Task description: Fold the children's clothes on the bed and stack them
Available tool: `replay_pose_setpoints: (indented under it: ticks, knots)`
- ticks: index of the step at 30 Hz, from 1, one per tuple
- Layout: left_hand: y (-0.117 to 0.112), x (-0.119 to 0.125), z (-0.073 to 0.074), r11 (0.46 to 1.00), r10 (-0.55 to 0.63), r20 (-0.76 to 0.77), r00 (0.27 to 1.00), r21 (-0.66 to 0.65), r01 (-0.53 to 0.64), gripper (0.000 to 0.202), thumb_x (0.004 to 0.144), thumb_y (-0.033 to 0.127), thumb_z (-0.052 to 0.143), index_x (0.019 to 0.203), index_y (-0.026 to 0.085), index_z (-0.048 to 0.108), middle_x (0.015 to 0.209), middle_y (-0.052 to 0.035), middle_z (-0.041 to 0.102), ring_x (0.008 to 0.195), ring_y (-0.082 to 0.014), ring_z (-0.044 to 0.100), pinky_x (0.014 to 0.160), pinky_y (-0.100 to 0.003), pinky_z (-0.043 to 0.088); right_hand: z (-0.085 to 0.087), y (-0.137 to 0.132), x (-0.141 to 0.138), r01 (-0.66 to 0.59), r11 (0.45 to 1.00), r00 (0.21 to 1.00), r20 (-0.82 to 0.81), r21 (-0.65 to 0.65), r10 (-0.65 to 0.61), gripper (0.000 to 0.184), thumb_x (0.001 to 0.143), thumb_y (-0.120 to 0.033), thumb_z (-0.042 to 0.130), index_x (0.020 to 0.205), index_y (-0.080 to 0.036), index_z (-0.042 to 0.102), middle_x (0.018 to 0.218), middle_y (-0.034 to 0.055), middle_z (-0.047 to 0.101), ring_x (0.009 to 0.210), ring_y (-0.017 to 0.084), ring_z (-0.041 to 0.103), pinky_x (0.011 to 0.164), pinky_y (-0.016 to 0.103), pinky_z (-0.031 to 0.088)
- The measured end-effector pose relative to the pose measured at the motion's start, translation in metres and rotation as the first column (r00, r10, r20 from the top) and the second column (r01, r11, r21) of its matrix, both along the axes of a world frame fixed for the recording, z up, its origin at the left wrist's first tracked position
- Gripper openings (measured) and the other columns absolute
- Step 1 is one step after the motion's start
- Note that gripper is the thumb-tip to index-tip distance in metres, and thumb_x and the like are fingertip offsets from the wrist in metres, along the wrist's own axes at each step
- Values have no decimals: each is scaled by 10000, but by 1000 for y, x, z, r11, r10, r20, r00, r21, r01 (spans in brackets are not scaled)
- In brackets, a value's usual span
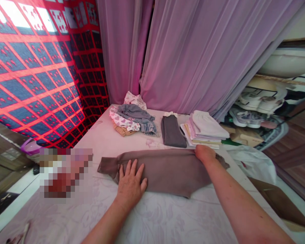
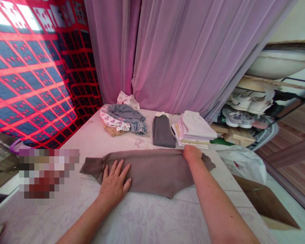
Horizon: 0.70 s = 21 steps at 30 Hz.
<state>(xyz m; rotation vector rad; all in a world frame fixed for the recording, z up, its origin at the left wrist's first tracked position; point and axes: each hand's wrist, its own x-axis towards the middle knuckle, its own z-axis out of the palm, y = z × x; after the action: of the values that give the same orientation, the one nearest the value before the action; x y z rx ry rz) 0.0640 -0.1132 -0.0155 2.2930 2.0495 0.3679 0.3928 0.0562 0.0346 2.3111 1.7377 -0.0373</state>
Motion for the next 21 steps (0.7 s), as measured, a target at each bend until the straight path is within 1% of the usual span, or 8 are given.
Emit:
replay_pose_setpoints:
  ticks: [4, 7, 10, 12, 14, 16, 19, 21]
  knots:
    - [0, 0, -1, 1000, 4, -14, 1000, -3, -4, 510, 880, 450, 451, 1365, 297, 493, 1488, -81, 402, 1385, -332, 300, 1117, -606, 150, 1, -7, 0, 26, 998, 999, -22, 58, -25, 383, 917, -234, 368, 1155, -130, 650, 1106, 211, 665, 1000, 293, 640, 793, 389, 461]
    - [0, 0, -1, 1000, 6, -15, 1000, 8, -6, 510, 881, 452, 450, 1366, 300, 492, 1483, -82, 410, 1382, -331, 306, 1118, -601, 152, 2, -20, -5, -47, 982, 996, -65, 181, 60, 405, 946, -359, 322, 1148, -201, 635, 1065, 142, 681, 925, 255, 643, 753, 346, 446]
    - [1, 0, -2, 1000, 5, -17, 1000, 17, -5, 513, 880, 454, 449, 1366, 295, 494, 1481, -86, 412, 1381, -332, 307, 1117, -602, 149, -7, -37, -14, -182, 889, 962, -111, 421, 250, 352, 931, -365, 352, 1039, -209, 649, 1038, 97, 672, 877, 213, 622, 734, 298, 423]
    - [1, -1, -2, 1000, 6, -22, 1000, 13, -5, 515, 879, 453, 449, 1366, 291, 495, 1480, -88, 413, 1380, -334, 308, 1114, -602, 153, -20, -48, -21, -269, 824, 923, -111, 499, 369, 338, 930, -339, 348, 973, -200, 654, 1019, 88, 667, 898, 199, 606, 780, 292, 414]
    - [1, -1, -2, 1000, 6, -30, 1000, 9, -6, 516, 878, 452, 448, 1366, 290, 495, 1483, -90, 408, 1382, -332, 306, 1113, -603, 153, -33, -55, -27, -330, 806, 894, -113, 492, 435, 333, 931, -341, 353, 984, -205, 653, 1084, 86, 658, 1009, 203, 580, 888, 322, 392]
    - [2, -1, -2, 1000, 5, -38, 999, 6, -5, 517, 878, 449, 446, 1368, 291, 493, 1487, -90, 402, 1384, -330, 304, 1112, -604, 150, -42, -57, -31, -340, 833, 893, -126, 437, 431, 341, 929, -351, 368, 1111, -216, 623, 1244, 86, 605, 1172, 217, 508, 997, 386, 338]
    - [2, -1, -2, 1000, 4, -42, 999, 4, -3, 517, 878, 443, 446, 1369, 289, 492, 1485, -91, 405, 1382, -335, 305, 1112, -610, 147, -42, -55, -32, -293, 902, 925, -144, 317, 351, 436, 942, -367, 340, 1313, -212, 508, 1411, 94, 484, 1309, 221, 398, 1063, 450, 287]
    - [2, 0, -2, 1000, 7, -38, 999, 3, -7, 516, 878, 439, 446, 1368, 285, 495, 1482, -93, 409, 1382, -338, 305, 1113, -614, 140, -38, -56, -31, -306, 908, 930, -114, 286, 350, 472, 953, -372, 309, 1367, -206, 462, 1456, 96, 433, 1343, 213, 358, 1090, 453, 261]
